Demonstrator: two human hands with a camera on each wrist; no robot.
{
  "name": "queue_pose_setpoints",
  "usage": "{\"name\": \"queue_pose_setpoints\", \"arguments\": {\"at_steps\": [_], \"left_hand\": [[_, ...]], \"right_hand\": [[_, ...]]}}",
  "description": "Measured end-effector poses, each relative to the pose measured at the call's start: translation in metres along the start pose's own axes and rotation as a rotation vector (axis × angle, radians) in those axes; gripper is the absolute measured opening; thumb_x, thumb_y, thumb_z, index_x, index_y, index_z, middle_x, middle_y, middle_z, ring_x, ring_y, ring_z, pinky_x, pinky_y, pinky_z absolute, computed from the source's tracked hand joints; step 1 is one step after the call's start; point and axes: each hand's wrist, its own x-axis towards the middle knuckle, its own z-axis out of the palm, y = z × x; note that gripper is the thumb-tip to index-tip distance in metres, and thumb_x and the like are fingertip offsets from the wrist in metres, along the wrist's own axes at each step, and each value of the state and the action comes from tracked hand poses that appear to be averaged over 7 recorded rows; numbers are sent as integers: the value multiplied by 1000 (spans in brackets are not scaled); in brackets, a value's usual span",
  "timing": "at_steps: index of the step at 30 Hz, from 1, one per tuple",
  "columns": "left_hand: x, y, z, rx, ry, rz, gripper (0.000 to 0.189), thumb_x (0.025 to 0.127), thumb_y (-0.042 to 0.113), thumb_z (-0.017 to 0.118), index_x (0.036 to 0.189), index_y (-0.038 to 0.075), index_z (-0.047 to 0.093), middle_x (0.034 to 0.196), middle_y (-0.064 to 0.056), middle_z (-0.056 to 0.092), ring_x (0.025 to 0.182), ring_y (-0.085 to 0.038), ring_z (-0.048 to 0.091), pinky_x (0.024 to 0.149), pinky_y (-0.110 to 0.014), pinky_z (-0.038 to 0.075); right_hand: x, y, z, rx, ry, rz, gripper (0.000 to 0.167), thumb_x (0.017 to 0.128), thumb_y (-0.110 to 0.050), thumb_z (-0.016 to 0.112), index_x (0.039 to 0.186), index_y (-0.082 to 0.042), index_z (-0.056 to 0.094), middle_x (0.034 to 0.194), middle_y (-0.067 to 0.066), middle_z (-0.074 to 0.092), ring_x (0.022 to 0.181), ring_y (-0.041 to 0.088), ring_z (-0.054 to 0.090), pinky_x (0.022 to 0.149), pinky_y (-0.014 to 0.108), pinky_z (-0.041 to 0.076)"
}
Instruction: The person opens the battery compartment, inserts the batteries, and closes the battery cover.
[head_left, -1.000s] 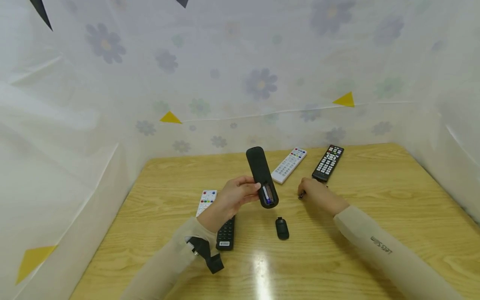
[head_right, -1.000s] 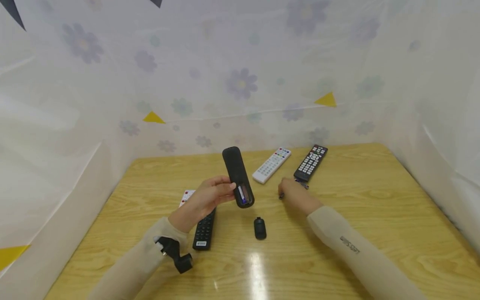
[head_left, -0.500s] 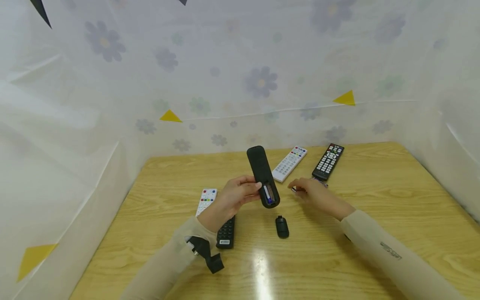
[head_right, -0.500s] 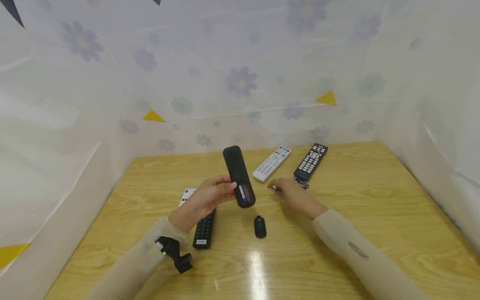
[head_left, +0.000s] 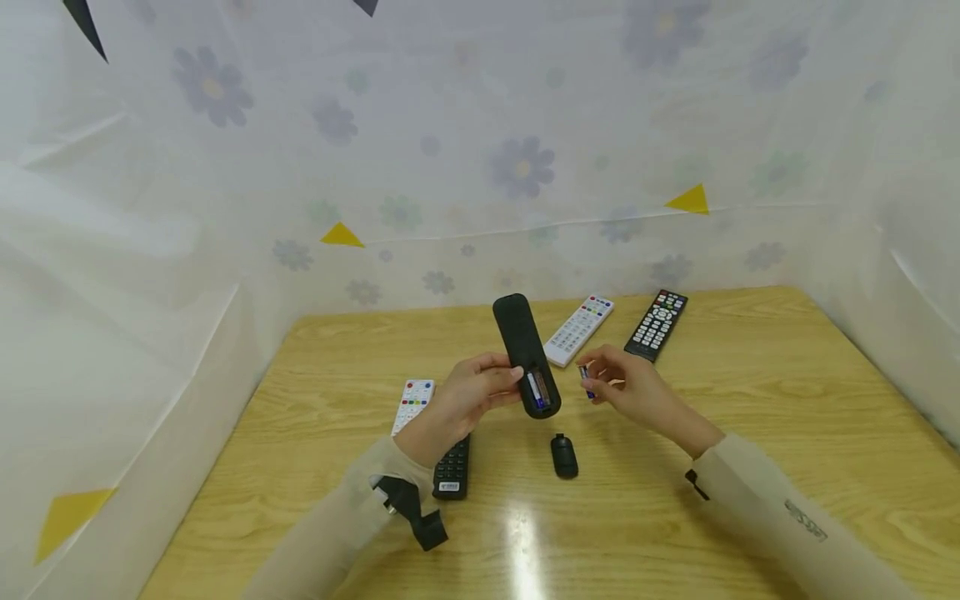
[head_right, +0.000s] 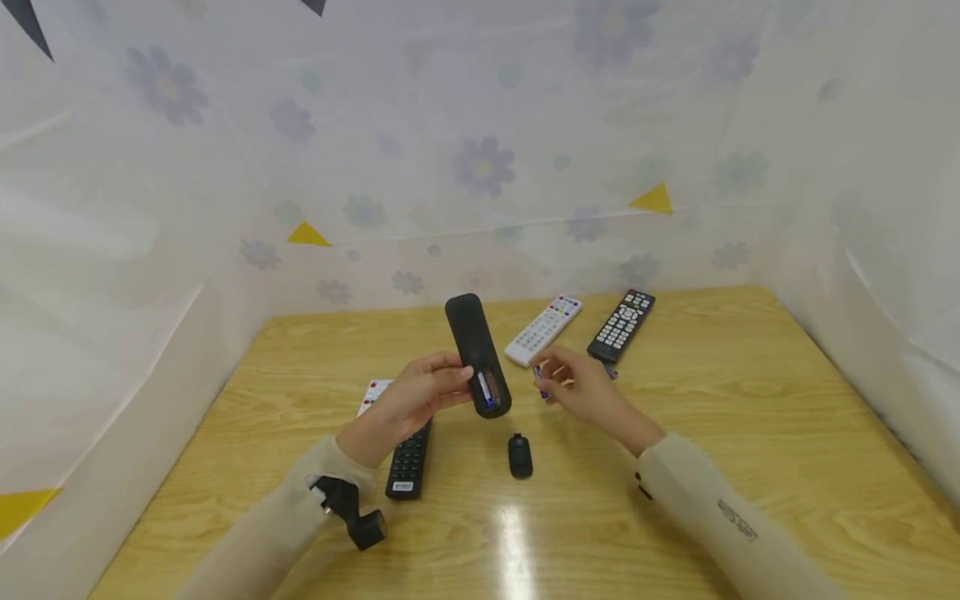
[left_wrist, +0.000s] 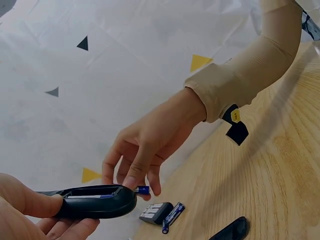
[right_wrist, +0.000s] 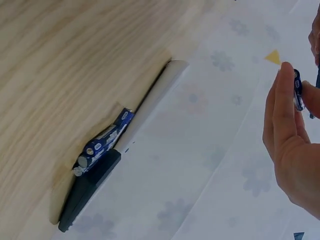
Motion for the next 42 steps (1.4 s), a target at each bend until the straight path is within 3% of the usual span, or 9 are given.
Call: {"name": "queue_pose_setpoints", "arguments": {"at_steps": [5, 12, 17, 22, 26, 31, 38, 42], "left_hand": [[-1, 0, 1, 0, -1, 3, 25, 96, 5, 58, 119, -5, 54, 110, -15, 61, 89, -19, 62, 94, -41, 51], [-2, -2, 2, -7, -14, 4, 28, 96, 4, 58, 121, -6, 54, 109, -14, 61, 87, -18, 63, 91, -38, 53], [-2, -2, 3, -12, -22, 10, 29, 96, 4, 58, 122, -6, 54, 108, -14, 61, 87, -18, 62, 91, -38, 53], [-2, -3, 3, -21, -18, -1, 28, 95, 3, 59, 121, -6, 54, 106, -13, 61, 87, -18, 63, 91, -38, 53], [-2, -3, 3, -20, -20, 0, 28, 95, 3, 58, 121, -7, 53, 106, -13, 61, 87, -18, 63, 90, -38, 54], [-3, -3, 3, -21, -20, 3, 27, 95, 3, 58, 120, -7, 54, 106, -13, 61, 86, -18, 63, 89, -37, 54], [-3, -2, 4, -27, -16, -9, 25, 95, 2, 58, 118, -6, 55, 101, -10, 61, 86, -17, 63, 88, -36, 55], [-3, -2, 5, -23, -26, -6, 26, 95, 3, 58, 119, -6, 54, 102, -11, 61, 86, -17, 63, 90, -38, 53]], "right_hand": [[-4, -13, 2, 39, 41, -46, 26, 94, -5, 61, 119, -2, 56, 99, 13, 61, 85, 23, 67, 71, 33, 59], [-8, -28, 4, 139, 83, -107, 20, 94, -3, 61, 114, -1, 59, 103, 16, 63, 88, 19, 68, 73, 29, 58], [-9, -33, 5, 281, 64, -138, 23, 95, 2, 56, 118, 9, 55, 106, 26, 58, 89, 18, 67, 77, 37, 58], [-10, -35, 5, 378, 6, -117, 30, 100, -2, 49, 129, 6, 52, 108, 28, 55, 95, 27, 64, 80, 38, 57], [-10, -36, 7, 333, 7, -111, 33, 101, -4, 48, 133, 4, 51, 104, 21, 58, 90, 23, 64, 76, 35, 58], [-10, -39, 10, 263, 55, -130, 29, 98, 0, 52, 127, 4, 55, 100, 17, 60, 82, 13, 64, 68, 30, 57], [-10, -43, 14, 313, 77, -149, 28, 96, 2, 55, 124, 6, 56, 105, 18, 58, 85, 22, 66, 72, 33, 59], [-10, -43, 15, 245, 95, -185, 28, 95, 2, 56, 123, 2, 60, 106, 14, 60, 87, 15, 62, 74, 28, 58]]}}
